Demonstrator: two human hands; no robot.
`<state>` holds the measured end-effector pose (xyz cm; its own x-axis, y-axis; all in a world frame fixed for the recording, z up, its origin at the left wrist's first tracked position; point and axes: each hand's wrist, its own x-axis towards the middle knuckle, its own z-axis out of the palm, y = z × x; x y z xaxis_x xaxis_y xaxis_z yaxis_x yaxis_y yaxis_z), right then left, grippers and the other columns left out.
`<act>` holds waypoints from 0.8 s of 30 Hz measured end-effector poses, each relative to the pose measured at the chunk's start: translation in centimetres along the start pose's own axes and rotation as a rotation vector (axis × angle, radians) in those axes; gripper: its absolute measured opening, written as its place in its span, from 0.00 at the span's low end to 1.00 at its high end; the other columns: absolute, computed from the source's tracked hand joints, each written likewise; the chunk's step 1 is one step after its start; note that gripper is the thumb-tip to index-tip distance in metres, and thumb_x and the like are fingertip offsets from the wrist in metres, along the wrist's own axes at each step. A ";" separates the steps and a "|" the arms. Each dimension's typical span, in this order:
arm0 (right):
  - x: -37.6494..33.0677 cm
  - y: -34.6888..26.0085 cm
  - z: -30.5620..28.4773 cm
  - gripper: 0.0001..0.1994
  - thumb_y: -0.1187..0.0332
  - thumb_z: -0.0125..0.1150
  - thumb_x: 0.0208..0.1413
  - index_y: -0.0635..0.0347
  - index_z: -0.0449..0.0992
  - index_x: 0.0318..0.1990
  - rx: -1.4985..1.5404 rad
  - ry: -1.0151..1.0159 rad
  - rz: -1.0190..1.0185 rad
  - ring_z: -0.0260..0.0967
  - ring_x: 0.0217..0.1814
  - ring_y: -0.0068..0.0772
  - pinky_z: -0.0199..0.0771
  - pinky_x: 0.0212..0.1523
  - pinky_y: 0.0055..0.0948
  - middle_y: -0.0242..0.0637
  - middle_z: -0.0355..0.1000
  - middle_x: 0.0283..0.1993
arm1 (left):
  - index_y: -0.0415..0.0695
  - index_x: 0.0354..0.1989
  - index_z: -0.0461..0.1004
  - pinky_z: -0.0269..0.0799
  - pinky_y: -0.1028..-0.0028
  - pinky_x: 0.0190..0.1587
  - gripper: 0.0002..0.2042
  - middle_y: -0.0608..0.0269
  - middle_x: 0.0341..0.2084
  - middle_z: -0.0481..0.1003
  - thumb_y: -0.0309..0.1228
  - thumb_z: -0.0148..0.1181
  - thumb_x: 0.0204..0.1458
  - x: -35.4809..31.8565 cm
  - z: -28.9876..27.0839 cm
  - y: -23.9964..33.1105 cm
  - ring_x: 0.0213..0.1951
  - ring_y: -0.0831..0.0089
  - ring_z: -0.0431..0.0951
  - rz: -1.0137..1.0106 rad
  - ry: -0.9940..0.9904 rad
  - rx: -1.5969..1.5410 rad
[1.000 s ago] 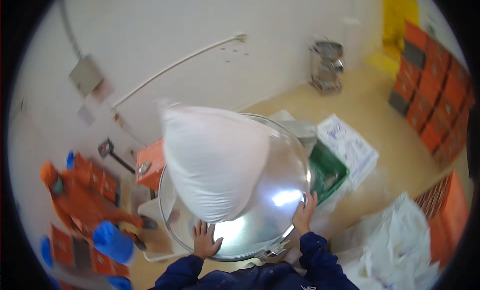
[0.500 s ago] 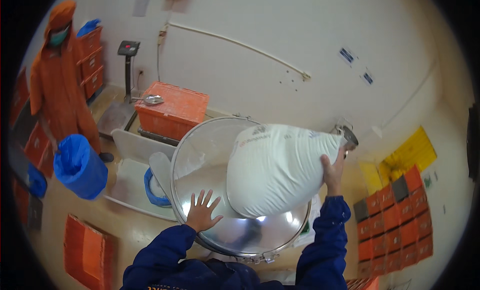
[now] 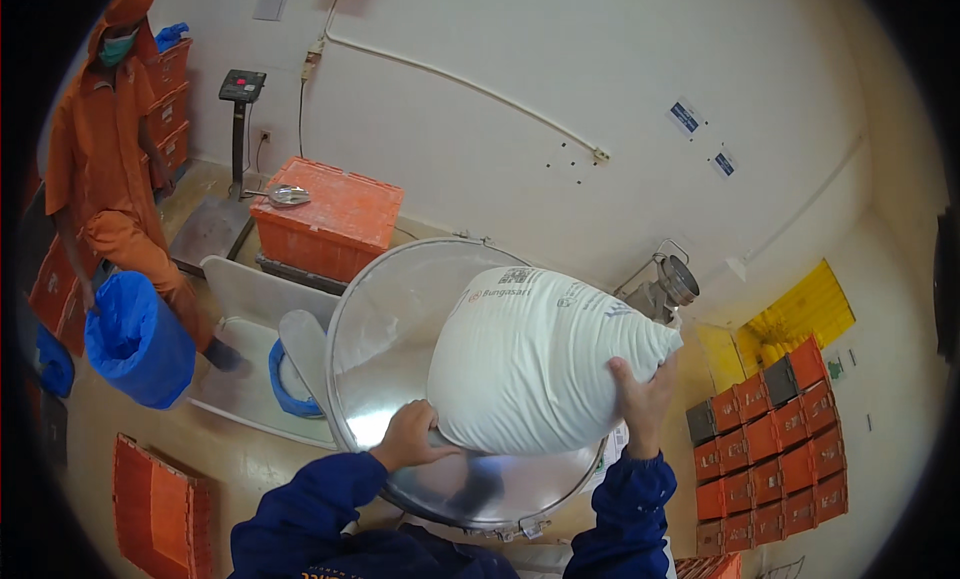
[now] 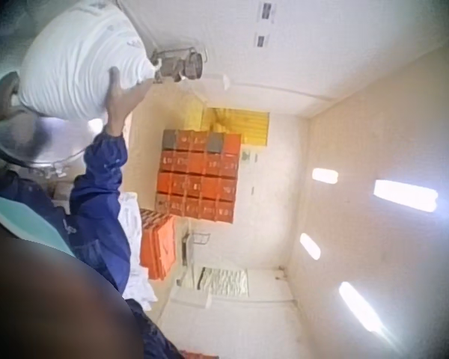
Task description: The person lifts large white sacks and pours their contents into a metal mixing bowl. They then pick up blue plastic bags, open them, and pour their contents into the same bowl. The person also wipes the rim of the bowl with their hand.
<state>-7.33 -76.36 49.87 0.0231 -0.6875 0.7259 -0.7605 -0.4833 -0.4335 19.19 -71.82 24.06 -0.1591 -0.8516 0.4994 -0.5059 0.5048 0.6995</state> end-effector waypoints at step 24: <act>26.3 14.0 18.1 0.26 0.55 0.67 0.45 0.66 0.74 0.47 -0.045 0.038 0.063 0.72 0.48 0.51 0.68 0.50 0.40 0.53 0.74 0.44 | 0.41 0.31 0.64 0.65 0.60 0.33 0.22 0.52 0.29 0.69 0.39 0.70 0.35 16.7 6.2 -0.4 0.30 0.51 0.71 -0.250 0.396 0.258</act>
<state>-5.59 -111.02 53.24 -0.0495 -0.6941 0.7182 -0.7881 -0.4147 -0.4550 11.44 -87.12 28.92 0.3001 -0.7976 0.5232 -0.6876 0.1993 0.6982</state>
